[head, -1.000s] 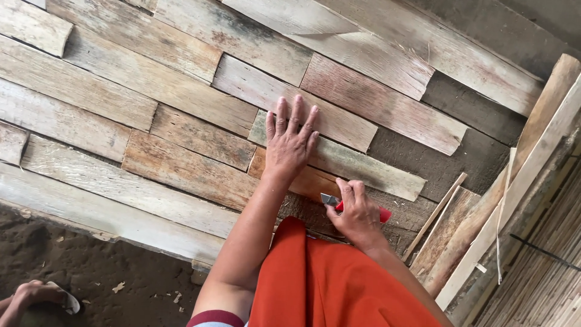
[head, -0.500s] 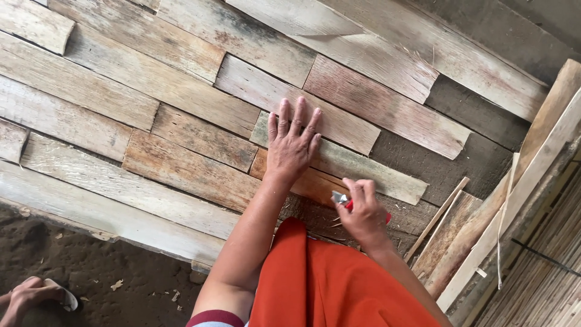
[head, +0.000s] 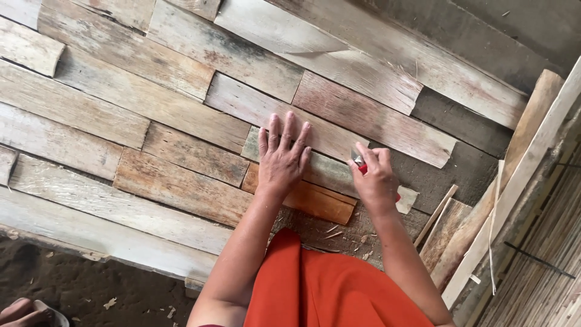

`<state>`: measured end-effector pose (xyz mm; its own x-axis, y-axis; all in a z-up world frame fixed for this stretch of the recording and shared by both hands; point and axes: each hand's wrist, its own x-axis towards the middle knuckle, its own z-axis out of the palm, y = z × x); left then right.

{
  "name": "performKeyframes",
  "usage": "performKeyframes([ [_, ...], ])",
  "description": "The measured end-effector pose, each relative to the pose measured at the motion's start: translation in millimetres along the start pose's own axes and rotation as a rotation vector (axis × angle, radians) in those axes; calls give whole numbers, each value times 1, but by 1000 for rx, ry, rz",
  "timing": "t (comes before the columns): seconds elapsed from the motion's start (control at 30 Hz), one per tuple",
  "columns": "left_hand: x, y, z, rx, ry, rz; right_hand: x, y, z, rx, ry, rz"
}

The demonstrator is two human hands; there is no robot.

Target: Trimming and fitting thin wood strips onto a larger wooden surface using a utility knife to create a paneled effect.

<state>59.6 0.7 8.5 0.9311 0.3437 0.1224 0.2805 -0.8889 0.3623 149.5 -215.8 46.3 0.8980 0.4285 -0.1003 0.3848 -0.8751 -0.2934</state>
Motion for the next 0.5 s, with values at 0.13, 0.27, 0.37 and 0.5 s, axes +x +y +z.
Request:
performKeyframes([
  [0.13,-2,-1,2,-2,-19,-6,0,-6,-10,36,-43,13],
  [0.27,0,0,1,-14,-49,-9,-14,-11,-18,54,-247,77],
  [0.37,1,-1,3,-2,-61,-7,-18,-13,-14,102,-314,118],
  [0.5,2,-2,3,24,-63,-2,-18,-13,0,146,-283,122],
])
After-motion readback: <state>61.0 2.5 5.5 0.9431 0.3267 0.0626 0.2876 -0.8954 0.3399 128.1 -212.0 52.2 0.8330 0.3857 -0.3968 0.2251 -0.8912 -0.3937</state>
